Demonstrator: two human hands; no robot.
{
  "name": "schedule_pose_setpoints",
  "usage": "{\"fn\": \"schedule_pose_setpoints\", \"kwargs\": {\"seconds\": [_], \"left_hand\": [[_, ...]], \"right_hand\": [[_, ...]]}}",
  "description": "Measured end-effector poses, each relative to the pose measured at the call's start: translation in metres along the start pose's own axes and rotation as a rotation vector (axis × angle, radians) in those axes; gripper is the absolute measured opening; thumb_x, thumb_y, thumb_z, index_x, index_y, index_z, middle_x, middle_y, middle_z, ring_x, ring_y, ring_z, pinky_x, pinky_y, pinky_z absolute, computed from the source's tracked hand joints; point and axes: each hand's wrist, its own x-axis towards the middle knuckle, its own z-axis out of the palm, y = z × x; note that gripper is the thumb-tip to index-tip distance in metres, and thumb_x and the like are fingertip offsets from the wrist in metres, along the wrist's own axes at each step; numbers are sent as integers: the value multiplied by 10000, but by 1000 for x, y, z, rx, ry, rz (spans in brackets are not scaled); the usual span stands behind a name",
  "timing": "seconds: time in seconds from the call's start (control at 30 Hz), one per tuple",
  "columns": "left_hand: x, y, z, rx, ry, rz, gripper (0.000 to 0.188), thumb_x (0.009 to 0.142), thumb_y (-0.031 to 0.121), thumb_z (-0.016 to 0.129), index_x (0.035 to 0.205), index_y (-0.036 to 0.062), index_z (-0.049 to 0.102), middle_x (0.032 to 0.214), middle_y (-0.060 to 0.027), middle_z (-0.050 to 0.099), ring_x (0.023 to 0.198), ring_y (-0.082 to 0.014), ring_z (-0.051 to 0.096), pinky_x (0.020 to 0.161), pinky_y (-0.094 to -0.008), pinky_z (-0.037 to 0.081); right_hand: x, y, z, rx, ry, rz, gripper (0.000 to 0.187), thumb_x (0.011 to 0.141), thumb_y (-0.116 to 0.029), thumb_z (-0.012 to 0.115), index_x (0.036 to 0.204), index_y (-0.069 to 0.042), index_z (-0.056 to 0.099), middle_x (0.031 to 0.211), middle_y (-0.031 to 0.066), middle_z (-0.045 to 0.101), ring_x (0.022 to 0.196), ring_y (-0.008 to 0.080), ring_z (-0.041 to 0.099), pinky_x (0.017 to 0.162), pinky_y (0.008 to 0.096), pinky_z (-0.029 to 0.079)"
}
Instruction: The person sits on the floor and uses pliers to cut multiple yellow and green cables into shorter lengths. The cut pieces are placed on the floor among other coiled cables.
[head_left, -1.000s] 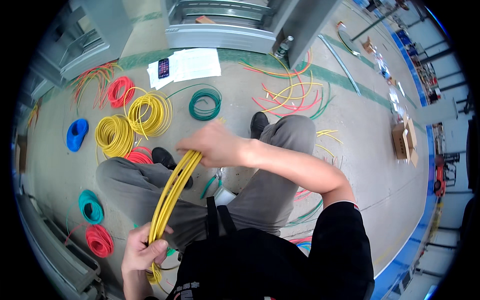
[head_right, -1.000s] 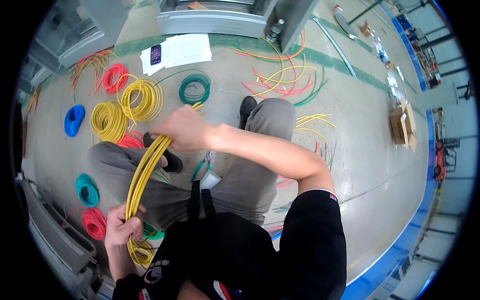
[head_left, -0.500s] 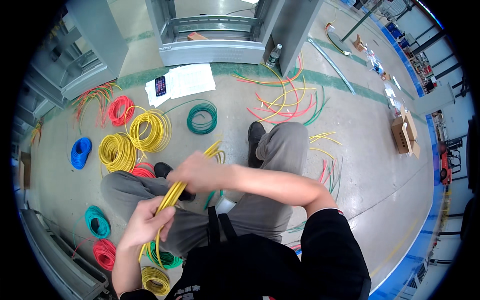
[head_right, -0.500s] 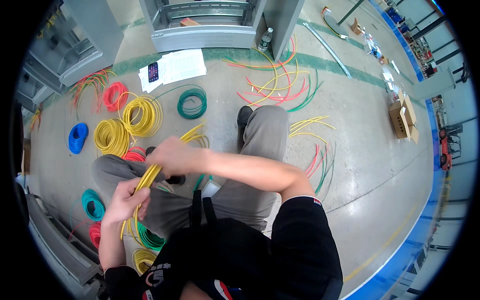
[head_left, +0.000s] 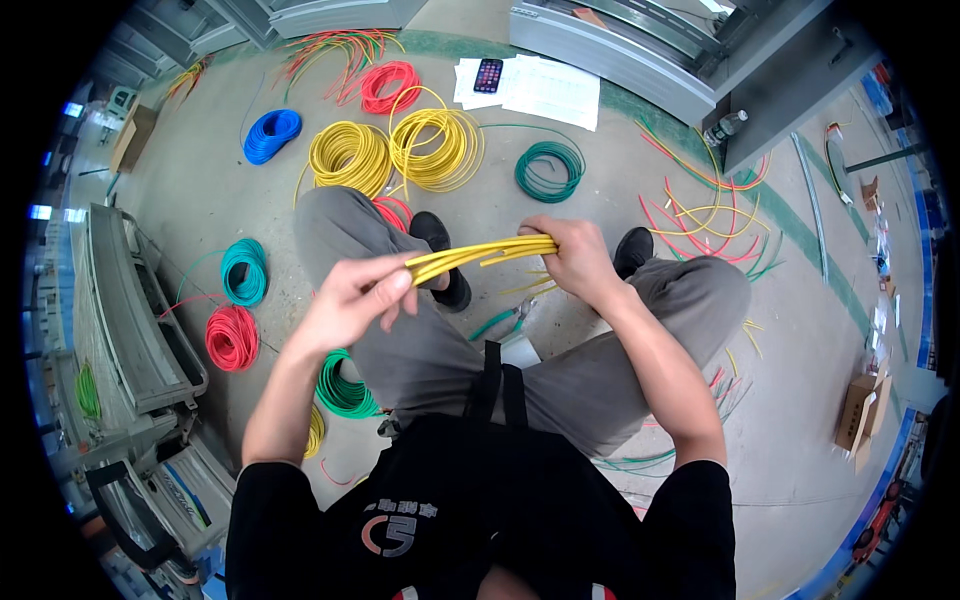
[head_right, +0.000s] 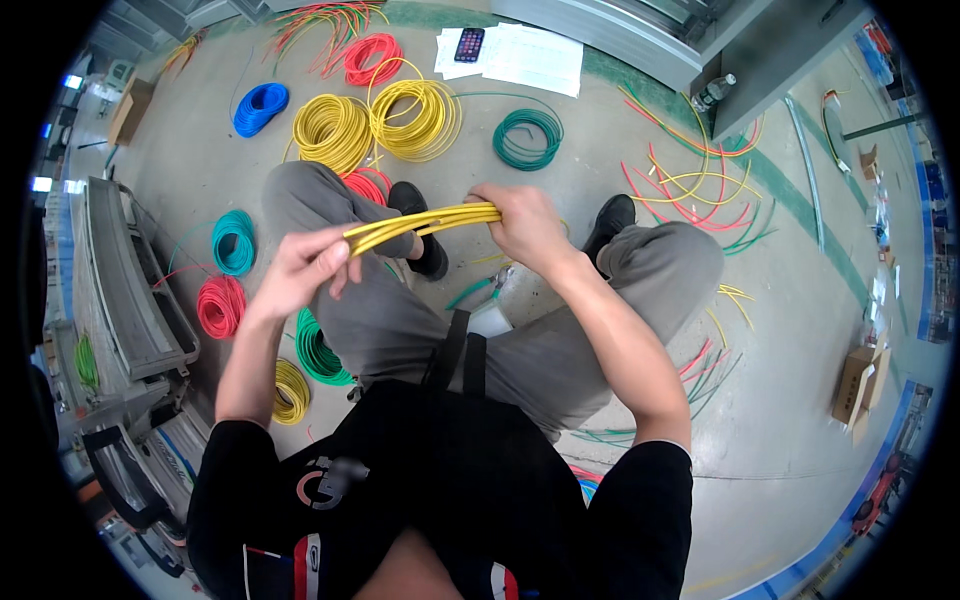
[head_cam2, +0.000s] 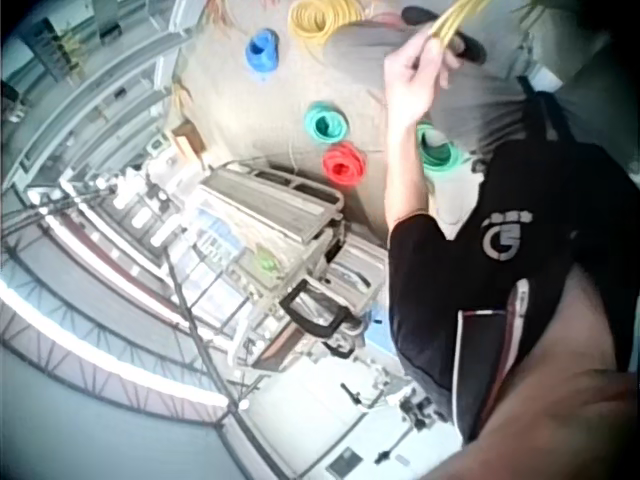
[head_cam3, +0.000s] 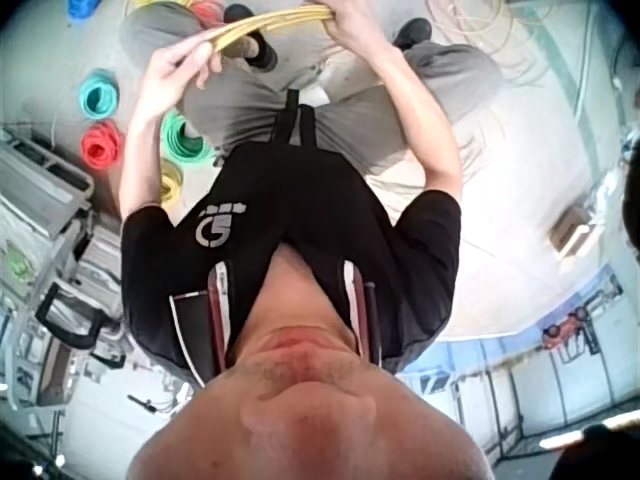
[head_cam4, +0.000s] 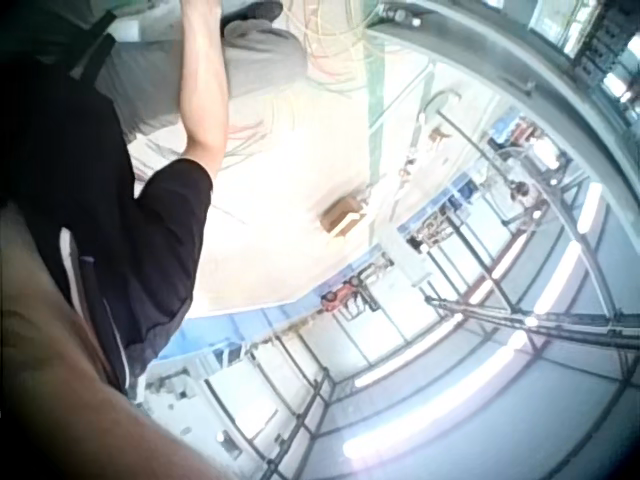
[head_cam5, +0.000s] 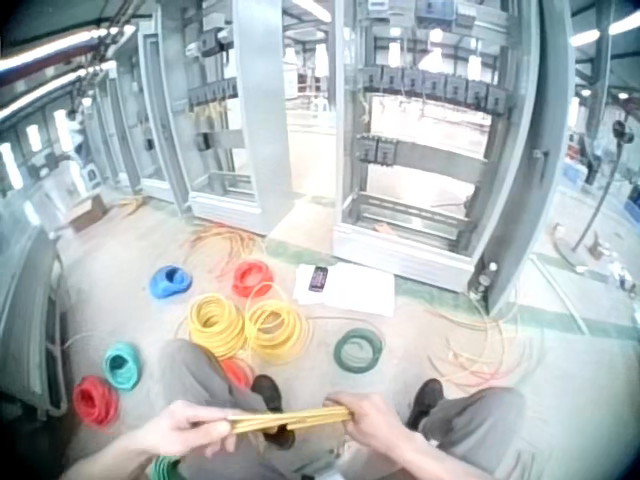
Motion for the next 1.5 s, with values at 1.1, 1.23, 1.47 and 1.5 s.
{"fn": "schedule_pose_setpoints", "kwargs": {"seconds": [1.1,1.23,1.47,1.5], "left_hand": [[88,-69,63,-130,469,184,213,955,168,522,987,-23,609,814,-22,597,741,-114,560,667,-256,458],[65,-53,73,533,826,589,90,806,58,656,891,28,651,851,-66,550,831,-207,533,617,-276,460],[85,-43,95,802,598,454,202,746,134,679,940,77,695,1336,-146,432,1292,-415,305,1035,-538,237],[86,-45,94,806,590,441,204,747,131,675,944,81,697,1338,-144,435,1289,-416,310,1035,-533,244]], "right_hand": [[6,15,32,-162,-98,-95,282,726,-36,624,1007,-44,621,703,187,638,655,376,627,607,458,501],[22,14,26,-51,59,-25,376,760,-31,633,1128,2,564,793,218,657,736,407,636,643,451,512],[31,2,30,-42,-134,209,845,745,-24,622,1423,69,126,774,250,645,750,407,653,665,440,521],[32,1,30,-40,-139,225,860,745,-13,615,1426,77,98,774,246,646,745,398,657,665,432,523]]}}
